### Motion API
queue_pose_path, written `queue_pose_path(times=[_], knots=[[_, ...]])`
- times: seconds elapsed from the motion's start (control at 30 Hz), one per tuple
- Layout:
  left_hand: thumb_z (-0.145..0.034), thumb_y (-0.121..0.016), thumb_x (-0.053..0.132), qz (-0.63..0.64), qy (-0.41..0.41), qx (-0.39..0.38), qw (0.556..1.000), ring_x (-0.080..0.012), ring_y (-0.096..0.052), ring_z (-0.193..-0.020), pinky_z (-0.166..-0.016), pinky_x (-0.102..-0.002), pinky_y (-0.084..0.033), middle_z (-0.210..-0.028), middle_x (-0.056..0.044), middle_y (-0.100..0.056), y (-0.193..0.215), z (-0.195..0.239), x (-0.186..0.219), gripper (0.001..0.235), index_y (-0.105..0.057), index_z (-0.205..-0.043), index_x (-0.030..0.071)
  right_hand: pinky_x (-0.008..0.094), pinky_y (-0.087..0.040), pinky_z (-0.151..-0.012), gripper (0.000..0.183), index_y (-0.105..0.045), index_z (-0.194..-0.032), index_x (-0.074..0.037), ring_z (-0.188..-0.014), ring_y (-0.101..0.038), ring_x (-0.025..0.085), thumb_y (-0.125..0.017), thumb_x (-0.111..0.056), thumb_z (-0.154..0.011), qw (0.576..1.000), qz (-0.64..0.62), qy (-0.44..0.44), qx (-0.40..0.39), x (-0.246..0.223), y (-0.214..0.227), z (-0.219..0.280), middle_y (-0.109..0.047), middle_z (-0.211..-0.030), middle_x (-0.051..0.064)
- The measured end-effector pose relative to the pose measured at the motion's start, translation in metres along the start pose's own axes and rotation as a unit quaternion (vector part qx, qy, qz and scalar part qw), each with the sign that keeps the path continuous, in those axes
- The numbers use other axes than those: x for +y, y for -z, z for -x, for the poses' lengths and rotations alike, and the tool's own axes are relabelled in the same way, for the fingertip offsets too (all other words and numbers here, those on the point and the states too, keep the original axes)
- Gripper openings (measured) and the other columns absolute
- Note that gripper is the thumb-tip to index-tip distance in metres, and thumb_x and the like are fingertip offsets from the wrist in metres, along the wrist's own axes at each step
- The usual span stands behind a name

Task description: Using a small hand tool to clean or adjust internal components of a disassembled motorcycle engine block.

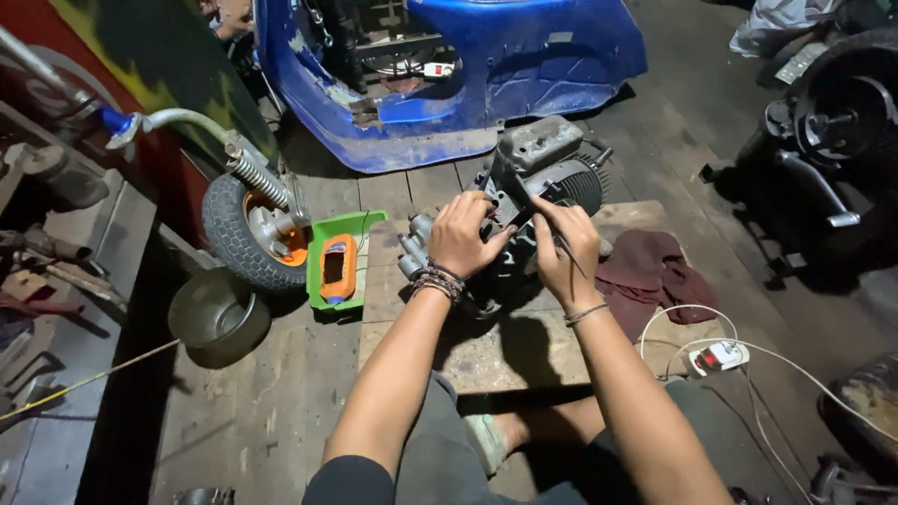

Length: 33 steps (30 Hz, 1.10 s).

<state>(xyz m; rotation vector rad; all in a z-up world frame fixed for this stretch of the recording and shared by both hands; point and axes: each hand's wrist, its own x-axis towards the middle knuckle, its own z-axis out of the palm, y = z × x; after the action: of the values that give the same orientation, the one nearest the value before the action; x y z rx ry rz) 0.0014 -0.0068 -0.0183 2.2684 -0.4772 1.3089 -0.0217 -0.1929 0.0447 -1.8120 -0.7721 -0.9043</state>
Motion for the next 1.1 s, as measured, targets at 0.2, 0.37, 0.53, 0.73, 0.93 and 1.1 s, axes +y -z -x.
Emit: queue_pose_path(times=[0.2, 0.37, 0.53, 0.73, 0.93, 1.1], knots=[[-0.079, -0.078, 0.044, -0.034, -0.012, 0.025, 0.999, -0.0225, -0.063, -0.086, -0.072, -0.034, -0.048, -0.094, 0.000, -0.059, -0.005, 0.003, 0.001, 0.036, -0.060, -0.093, 0.016, 0.045, -0.053, -0.078, 0.023, -0.076, -0.120, -0.004, -0.082, -0.067, 0.040, -0.063, -0.004, -0.100, 1.000, -0.001, 0.016, -0.011, 0.016, -0.016, -0.006, -0.076, -0.097, 0.020], [-0.078, -0.078, 0.041, -0.041, -0.002, 0.023, 0.999, -0.0242, -0.064, -0.088, -0.072, -0.036, -0.048, -0.096, -0.002, -0.060, -0.003, 0.003, 0.008, 0.037, -0.061, -0.097, 0.014, 0.047, -0.053, -0.078, 0.023, -0.076, -0.118, -0.005, -0.084, -0.068, 0.042, -0.064, -0.005, -0.099, 1.000, -0.012, 0.002, 0.000, 0.015, -0.016, -0.006, -0.076, -0.098, 0.019], [-0.073, -0.081, 0.037, -0.059, 0.021, 0.012, 0.998, -0.0254, -0.064, -0.091, -0.073, -0.037, -0.049, -0.099, -0.003, -0.061, -0.005, 0.003, 0.013, 0.039, -0.062, -0.099, 0.013, 0.046, -0.053, -0.080, 0.023, -0.076, -0.119, -0.006, -0.086, -0.069, 0.041, -0.065, -0.006, -0.099, 1.000, -0.016, -0.016, 0.006, 0.012, -0.006, -0.001, -0.076, -0.097, 0.019], [-0.076, -0.080, 0.038, -0.039, 0.040, 0.022, 0.998, -0.0233, -0.064, -0.090, -0.073, -0.035, -0.048, -0.096, 0.000, -0.059, -0.001, 0.001, 0.017, 0.035, -0.061, -0.096, 0.016, 0.043, -0.053, -0.078, 0.024, -0.077, -0.121, -0.007, -0.083, -0.068, 0.035, -0.063, -0.006, -0.100, 1.000, -0.014, -0.009, -0.014, 0.020, -0.020, -0.008, -0.077, -0.101, 0.015], [-0.074, -0.080, 0.035, 0.001, 0.036, 0.002, 0.999, -0.0260, -0.064, -0.092, -0.073, -0.037, -0.049, -0.099, -0.002, -0.061, 0.001, 0.004, 0.009, 0.035, -0.061, -0.096, 0.016, 0.044, -0.053, -0.079, 0.022, -0.077, -0.117, -0.007, -0.086, -0.069, 0.038, -0.065, -0.005, -0.099, 1.000, -0.004, -0.001, -0.013, 0.015, -0.016, 0.001, -0.077, -0.103, 0.016], [-0.075, -0.079, 0.027, 0.041, 0.024, -0.014, 0.999, -0.0281, -0.066, -0.093, -0.079, -0.038, -0.052, -0.097, -0.004, -0.062, 0.006, 0.001, 0.007, 0.028, -0.062, -0.092, 0.014, 0.043, -0.053, -0.078, 0.022, -0.077, -0.118, -0.006, -0.083, -0.067, 0.039, -0.066, -0.005, -0.099, 1.000, -0.003, -0.013, 0.001, 0.016, -0.009, -0.001, -0.076, -0.097, 0.018]])
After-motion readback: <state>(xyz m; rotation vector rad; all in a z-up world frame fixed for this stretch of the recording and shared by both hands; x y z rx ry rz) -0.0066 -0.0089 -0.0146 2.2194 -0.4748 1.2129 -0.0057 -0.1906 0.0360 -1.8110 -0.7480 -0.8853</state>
